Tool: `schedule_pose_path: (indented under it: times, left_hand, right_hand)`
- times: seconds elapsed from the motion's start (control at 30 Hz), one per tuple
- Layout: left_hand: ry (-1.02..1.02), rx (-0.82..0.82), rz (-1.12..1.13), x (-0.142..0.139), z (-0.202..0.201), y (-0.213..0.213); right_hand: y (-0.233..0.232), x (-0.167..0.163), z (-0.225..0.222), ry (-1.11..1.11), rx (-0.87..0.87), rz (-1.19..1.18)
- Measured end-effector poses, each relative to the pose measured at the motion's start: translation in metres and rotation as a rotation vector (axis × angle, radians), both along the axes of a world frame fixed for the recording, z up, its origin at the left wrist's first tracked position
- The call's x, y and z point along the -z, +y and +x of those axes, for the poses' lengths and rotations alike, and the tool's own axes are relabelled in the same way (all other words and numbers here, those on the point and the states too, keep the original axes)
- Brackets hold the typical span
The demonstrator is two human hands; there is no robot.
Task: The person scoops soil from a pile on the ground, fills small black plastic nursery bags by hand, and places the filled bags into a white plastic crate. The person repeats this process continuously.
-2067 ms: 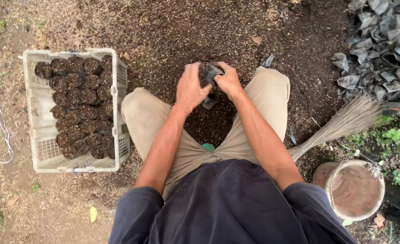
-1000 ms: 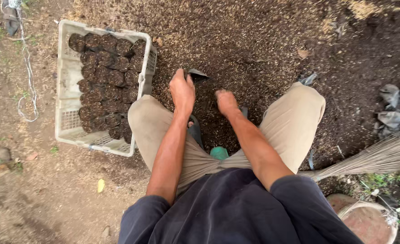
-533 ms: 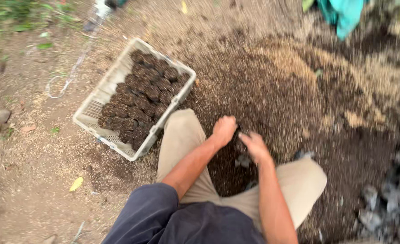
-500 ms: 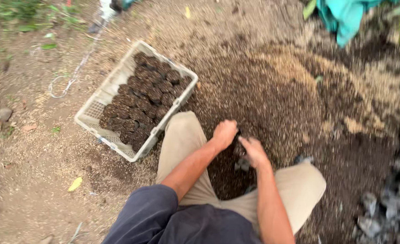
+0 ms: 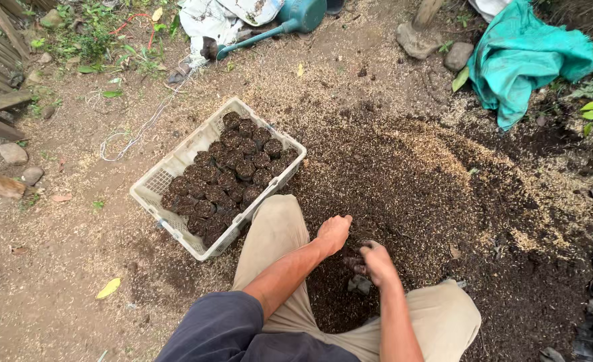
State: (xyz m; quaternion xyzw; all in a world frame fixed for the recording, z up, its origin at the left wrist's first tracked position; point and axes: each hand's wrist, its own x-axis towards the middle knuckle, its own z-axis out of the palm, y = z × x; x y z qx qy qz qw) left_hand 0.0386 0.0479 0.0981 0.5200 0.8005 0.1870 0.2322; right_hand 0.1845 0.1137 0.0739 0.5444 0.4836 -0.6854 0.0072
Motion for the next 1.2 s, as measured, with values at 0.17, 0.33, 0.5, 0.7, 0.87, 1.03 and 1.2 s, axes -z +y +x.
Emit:
schedule_pose_path:
  times: [0.17, 0.33, 0.5, 0.7, 0.87, 1.03, 1.2]
  left_hand:
    - [-0.042, -0.016, 0.002, -0.002, 0.001, 0.003]
    - [0.024, -0.223, -0.077, -0.003, -0.015, 0.005]
    - [0.026, -0.270, -0.105, -0.006, -0.023, 0.001]
    - [0.083, -0.217, -0.098, -0.009, -0.022, -0.006]
    - [0.058, -0.195, -0.122, -0.002, -0.016, -0.001]
    - [-0.062, -0.122, -0.115, 0.003, 0.000, 0.003]
    - [-0.205, -0.118, -0.002, 0.002, 0.005, 0.002]
  right_hand:
    - [-0.024, 0.014, -0.018, 0.313, -0.366, 0.704]
    - [-0.020, 0.014, -0.035, 0.220, 0.248, 0.312]
    - [-0.044, 0.015, -0.037, -0.300, -0.463, 0.852]
    - [-0.056, 0.022, -0.032, -0.450, -0.643, 0.765]
    - [-0.021, 0.010, -0.024, -0.260, -0.285, 0.799]
    - [-0.020, -0.011, -0.011, -0.031, -0.193, 0.818]
    - [-0.018, -0.012, 0.001, 0.122, -0.153, 0.752]
